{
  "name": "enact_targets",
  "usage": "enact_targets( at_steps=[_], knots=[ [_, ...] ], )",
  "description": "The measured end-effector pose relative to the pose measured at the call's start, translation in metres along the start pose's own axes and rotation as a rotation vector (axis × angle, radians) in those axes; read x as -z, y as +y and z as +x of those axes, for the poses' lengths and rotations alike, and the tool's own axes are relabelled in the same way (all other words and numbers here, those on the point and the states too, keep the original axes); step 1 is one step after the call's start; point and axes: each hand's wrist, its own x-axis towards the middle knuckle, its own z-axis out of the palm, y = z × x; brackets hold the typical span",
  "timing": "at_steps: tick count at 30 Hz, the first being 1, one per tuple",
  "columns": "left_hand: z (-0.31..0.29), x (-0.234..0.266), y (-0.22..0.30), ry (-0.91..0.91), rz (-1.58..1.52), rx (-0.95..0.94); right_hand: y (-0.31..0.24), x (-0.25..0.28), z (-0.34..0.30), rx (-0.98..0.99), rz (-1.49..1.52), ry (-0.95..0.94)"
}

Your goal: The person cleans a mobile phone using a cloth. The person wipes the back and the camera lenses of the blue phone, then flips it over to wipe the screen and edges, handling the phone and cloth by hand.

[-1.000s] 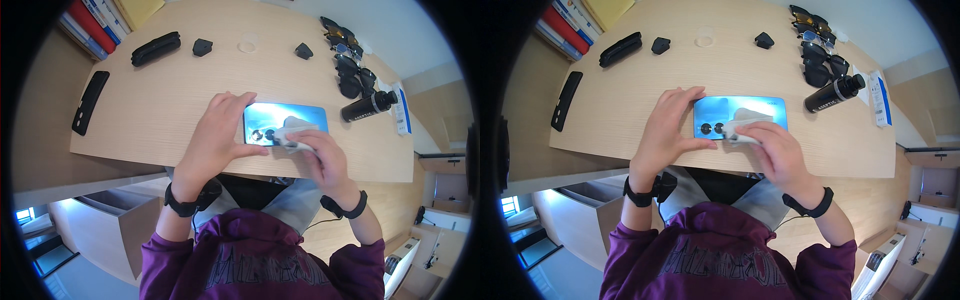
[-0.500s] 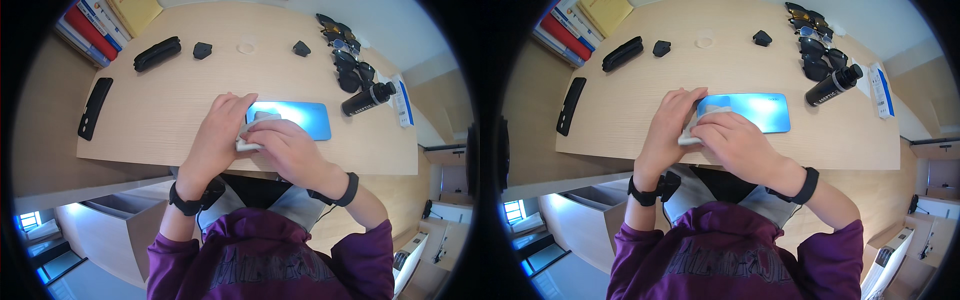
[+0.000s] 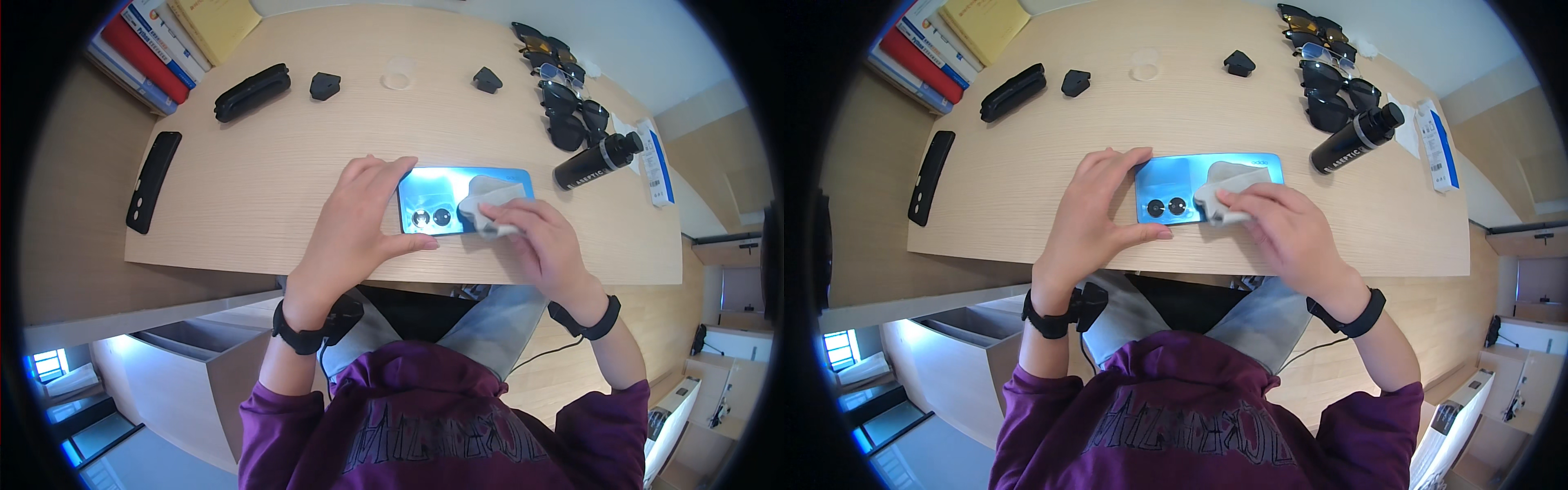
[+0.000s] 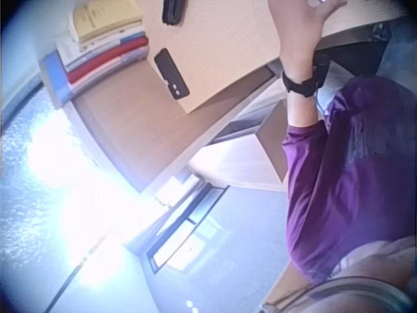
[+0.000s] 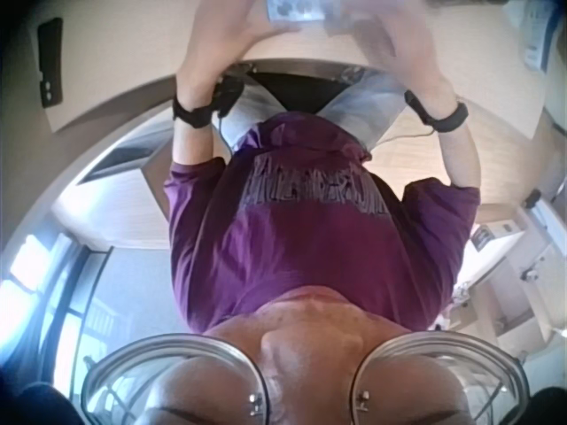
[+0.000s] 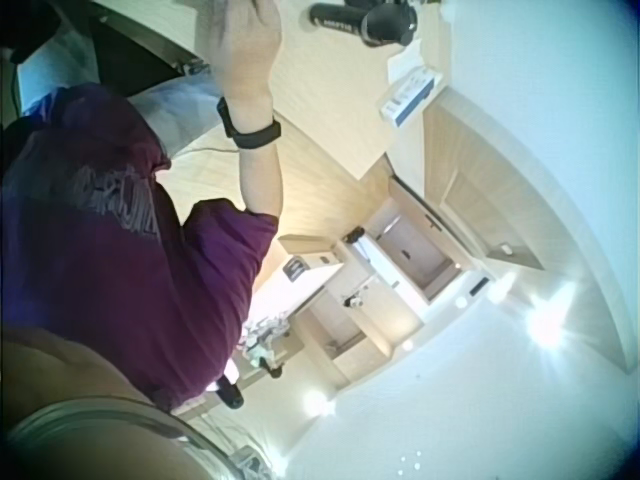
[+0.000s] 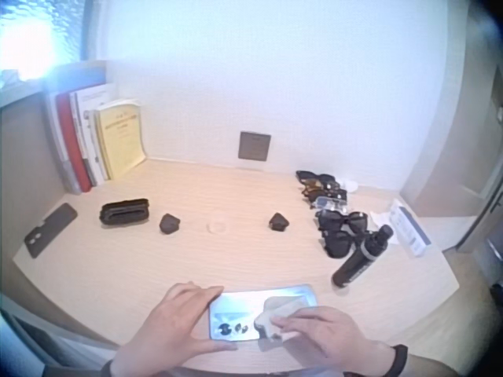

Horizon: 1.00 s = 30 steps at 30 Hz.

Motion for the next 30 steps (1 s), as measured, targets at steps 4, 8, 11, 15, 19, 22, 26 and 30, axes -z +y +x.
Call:
enact_targets(
  at_steps=[4,8,11,15,19,22,26,30],
  knots=[
    [-0.001,0.000,0.000,0.009,0.007,-0.002,-0.012,-0.010,0.010,-0.075,0.098,0.097],
    [0.000,-0.004,-0.002,0.026,-0.011,-0.023,-0.032,-0.033,0.029,-0.170,0.200,0.077],
    [-0.001,-0.004,-0.003,0.002,0.000,0.006,-0.030,-0.043,0.026,0.110,0.009,0.058],
    [-0.002,-0.002,-0.003,0.018,-0.024,0.004,-0.023,-0.021,0.015,0.101,-0.002,-0.027],
    [0.000,0.000,-0.002,0.016,-0.041,-0.019,-0.012,-0.009,0.006,0.018,0.056,-0.007],
    [-0.001,0.000,-0.001,0.012,-0.006,-0.022,-0.017,-0.017,0.013,-0.058,0.093,0.025],
    [0.001,0.000,0.001,-0.039,-0.003,-0.032,-0.029,-0.048,0.022,0.078,-0.010,0.123],
    [-0.002,0.000,0.000,-0.026,0.004,-0.027,-0.031,-0.039,0.016,0.097,-0.049,0.041]
  ],
)
